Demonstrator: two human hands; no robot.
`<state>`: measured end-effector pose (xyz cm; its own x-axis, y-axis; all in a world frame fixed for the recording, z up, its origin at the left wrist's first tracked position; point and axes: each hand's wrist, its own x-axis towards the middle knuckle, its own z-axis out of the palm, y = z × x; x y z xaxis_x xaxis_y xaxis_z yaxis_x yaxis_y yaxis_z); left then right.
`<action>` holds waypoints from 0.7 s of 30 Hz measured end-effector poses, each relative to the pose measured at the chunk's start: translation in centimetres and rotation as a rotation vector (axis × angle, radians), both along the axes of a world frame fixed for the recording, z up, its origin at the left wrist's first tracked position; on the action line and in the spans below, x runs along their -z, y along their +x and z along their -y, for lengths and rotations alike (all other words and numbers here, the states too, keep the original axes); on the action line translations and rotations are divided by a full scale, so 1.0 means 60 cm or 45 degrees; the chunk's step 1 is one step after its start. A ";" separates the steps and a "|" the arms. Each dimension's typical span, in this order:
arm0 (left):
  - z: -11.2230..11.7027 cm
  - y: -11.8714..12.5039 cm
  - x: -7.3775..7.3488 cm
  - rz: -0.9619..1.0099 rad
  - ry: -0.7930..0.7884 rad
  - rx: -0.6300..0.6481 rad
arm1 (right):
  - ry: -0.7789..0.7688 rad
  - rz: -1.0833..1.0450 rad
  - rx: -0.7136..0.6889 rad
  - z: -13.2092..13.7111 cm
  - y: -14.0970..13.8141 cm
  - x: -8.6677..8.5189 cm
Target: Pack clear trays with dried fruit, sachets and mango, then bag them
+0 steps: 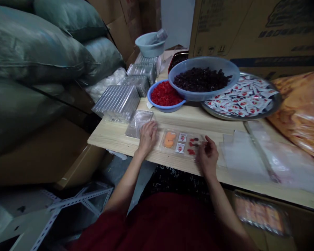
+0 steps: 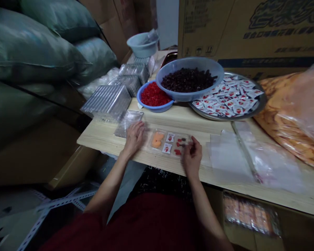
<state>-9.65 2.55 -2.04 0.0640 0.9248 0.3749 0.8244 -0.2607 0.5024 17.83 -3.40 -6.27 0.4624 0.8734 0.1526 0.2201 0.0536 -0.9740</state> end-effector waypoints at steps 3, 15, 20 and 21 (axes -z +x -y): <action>0.021 0.045 -0.004 0.134 -0.067 0.157 | 0.031 0.118 0.003 -0.010 -0.013 0.006; 0.020 0.077 -0.001 -0.165 -0.226 -0.037 | 0.047 0.589 -0.161 -0.030 -0.003 0.010; 0.050 0.116 -0.008 -0.109 -0.351 0.146 | 0.029 0.551 -0.130 0.017 0.046 0.005; 0.058 0.124 -0.003 -0.027 -0.373 0.180 | 0.033 0.532 -0.095 0.028 0.056 0.005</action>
